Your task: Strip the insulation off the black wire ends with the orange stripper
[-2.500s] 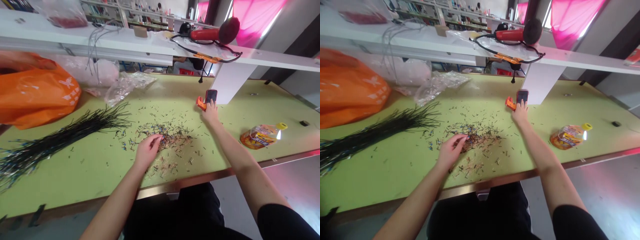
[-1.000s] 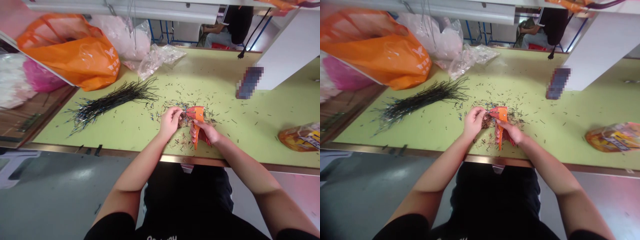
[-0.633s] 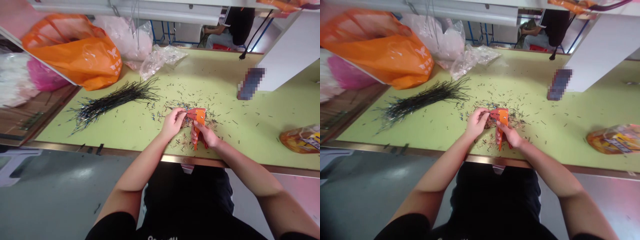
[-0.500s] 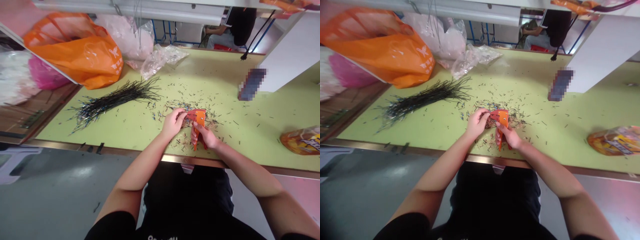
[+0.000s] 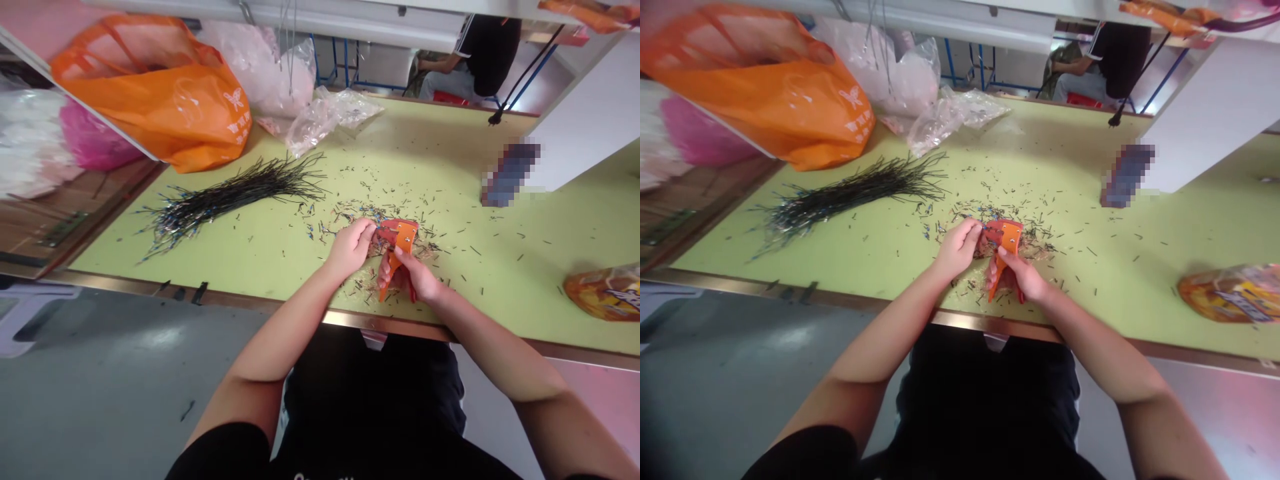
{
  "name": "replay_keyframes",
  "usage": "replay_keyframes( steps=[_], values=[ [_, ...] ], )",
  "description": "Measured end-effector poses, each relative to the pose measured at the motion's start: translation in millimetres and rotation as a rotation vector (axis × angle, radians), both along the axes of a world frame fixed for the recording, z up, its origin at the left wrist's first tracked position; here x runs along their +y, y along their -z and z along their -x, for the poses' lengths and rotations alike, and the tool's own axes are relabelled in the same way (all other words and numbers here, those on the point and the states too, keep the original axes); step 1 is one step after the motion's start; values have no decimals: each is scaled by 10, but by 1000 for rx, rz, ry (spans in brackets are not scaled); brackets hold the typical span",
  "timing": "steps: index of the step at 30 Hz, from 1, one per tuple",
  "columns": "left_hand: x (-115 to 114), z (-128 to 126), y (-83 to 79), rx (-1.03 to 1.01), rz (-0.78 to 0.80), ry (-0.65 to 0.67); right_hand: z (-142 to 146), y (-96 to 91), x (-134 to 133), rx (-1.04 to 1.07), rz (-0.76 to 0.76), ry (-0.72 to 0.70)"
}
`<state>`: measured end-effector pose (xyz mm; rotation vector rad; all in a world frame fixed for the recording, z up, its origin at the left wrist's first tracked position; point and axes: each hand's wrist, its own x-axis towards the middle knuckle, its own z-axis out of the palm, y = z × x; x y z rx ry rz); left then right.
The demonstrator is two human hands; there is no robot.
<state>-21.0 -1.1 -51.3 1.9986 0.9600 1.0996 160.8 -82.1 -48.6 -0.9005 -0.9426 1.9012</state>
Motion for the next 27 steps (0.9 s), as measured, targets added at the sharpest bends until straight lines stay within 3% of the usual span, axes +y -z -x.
replay_keyframes(
  steps=[5, 12, 19, 23, 27],
  values=[
    [53, 2, 9, -30, -52, -45, -110, -10, 25, 16, 16, -124],
    [74, 18, 12, -93, -77, -137, -117, -32, 27, 45, 5, -60],
    [79, -48, 54, -143, 2, -115, 35, -54, -1, 172, -35, 15],
    [202, -5, 163, -112, 62, -57, -94, -243, 6, 326, -73, 235],
    [408, 186, 233, -65, 16, -322, -371, -441, 82, 372, -211, 565]
  ],
)
